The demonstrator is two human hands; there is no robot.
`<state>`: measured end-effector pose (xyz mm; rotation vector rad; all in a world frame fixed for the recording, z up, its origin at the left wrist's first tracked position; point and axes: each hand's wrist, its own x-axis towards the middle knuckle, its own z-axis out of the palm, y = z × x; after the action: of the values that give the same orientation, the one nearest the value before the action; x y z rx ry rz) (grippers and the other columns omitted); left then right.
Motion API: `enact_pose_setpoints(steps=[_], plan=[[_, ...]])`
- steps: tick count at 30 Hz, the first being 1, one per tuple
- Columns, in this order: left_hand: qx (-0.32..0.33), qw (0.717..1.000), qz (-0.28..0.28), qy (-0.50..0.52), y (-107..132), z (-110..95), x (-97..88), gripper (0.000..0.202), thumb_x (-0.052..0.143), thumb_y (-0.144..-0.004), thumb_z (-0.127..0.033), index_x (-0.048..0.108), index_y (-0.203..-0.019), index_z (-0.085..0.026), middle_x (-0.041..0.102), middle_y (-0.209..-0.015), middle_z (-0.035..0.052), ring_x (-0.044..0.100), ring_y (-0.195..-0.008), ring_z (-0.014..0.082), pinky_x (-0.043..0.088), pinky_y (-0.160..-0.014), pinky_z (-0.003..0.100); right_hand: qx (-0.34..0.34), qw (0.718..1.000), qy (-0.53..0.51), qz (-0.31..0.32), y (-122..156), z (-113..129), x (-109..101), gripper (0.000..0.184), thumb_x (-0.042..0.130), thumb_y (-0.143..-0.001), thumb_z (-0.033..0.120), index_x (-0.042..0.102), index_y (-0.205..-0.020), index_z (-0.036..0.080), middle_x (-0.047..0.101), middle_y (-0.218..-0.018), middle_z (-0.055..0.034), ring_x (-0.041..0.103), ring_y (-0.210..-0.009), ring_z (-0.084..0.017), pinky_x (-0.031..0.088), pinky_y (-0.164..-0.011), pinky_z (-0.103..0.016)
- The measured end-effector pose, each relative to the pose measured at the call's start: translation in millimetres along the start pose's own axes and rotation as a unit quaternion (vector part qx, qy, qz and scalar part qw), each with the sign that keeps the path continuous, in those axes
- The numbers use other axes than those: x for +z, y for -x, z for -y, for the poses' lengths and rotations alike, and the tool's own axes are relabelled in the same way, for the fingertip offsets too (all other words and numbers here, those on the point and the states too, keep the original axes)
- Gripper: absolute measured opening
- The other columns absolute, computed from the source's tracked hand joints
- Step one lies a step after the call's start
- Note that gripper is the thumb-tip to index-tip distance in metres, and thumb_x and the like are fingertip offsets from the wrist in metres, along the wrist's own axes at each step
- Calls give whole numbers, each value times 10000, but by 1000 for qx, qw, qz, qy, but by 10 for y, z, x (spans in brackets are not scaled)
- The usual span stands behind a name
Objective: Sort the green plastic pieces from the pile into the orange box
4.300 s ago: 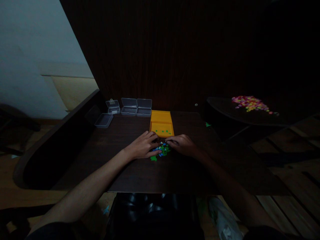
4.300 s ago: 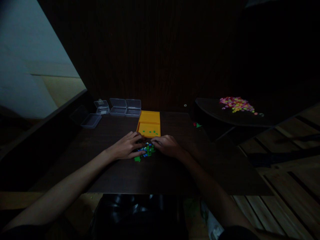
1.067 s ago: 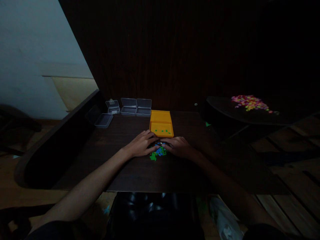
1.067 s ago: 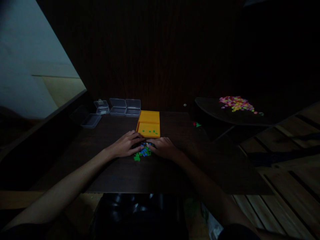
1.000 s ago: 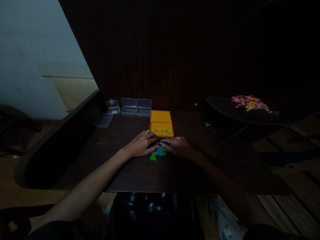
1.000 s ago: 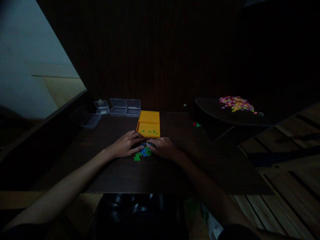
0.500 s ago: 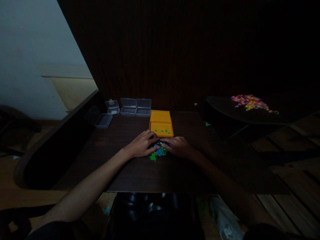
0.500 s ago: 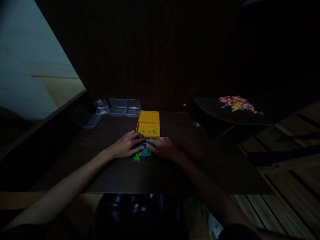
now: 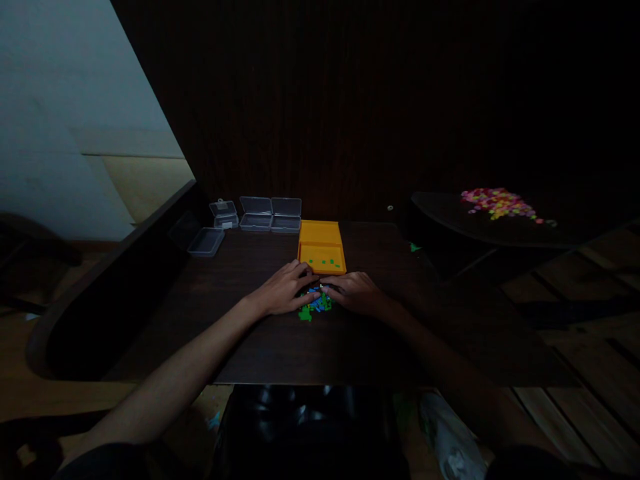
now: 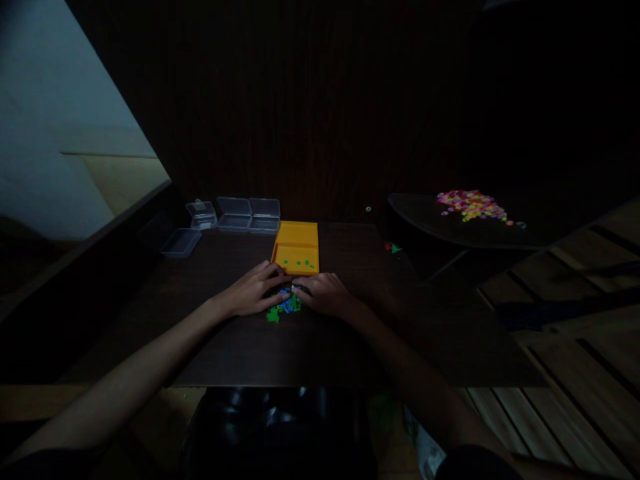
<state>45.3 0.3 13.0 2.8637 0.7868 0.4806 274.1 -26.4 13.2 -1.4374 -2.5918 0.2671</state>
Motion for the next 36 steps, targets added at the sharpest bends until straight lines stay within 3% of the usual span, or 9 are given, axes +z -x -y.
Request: enact_pose_setpoints(steps=[15, 24, 28, 31, 36], plan=[[3, 1000, -5, 21, -5, -33, -21, 428, 482, -957, -426, 579, -1288, -173, 558, -1114, 111, 506, -1036, 237, 443, -956, 384, 7, 1000, -9, -3, 9, -29, -32, 366, 455, -962, 433, 658, -1223, 277, 727, -1134, -48, 693, -967, -221, 496, -812, -312], [10, 1000, -10, 25, -6, -53, -31, 403, 455, -966, -444, 619, -1192, -154, 562, -1113, 115, 502, -1054, 240, 445, -960, 383, 12, 999, -42, -20, 39, -115, -99, 319, 474, -922, 301, 706, -1136, 255, 747, -1071, -33, 692, -922, -190, 478, -802, -284], [15, 1000, -12, 16, -13, -63, -31, 407, 458, -963, -453, 624, -1185, -153, 566, -1109, 117, 508, -1051, 245, 447, -954, 394, -15, 998, -63, -14, 65, -164, -160, 290, 516, -861, 233, 727, -1060, 229, 750, -884, -24, 662, -739, -155, 437, -696, -249], [21, 1000, -7, 3, -25, -70, -35, 420, 450, -965, -461, 620, -1200, -157, 565, -1110, 121, 513, -1036, 248, 446, -948, 405, -44, 995, -91, -6, 93, -201, -194, 254, 559, -824, 231, 728, -1011, 201, 659, -667, 10, 563, -572, -119, 369, -588, -223], [35, 999, 12, -28, -52, -76, -44, 451, 434, -960, -499, 616, -1198, -162, 556, -1118, 126, 509, -1034, 257, 441, -934, 406, -71, 991, -110, 12, 106, -199, -194, 231, 580, -817, 236, 709, -1005, 199, 581, -619, 36, 496, -534, -104, 340, -586, -214]])
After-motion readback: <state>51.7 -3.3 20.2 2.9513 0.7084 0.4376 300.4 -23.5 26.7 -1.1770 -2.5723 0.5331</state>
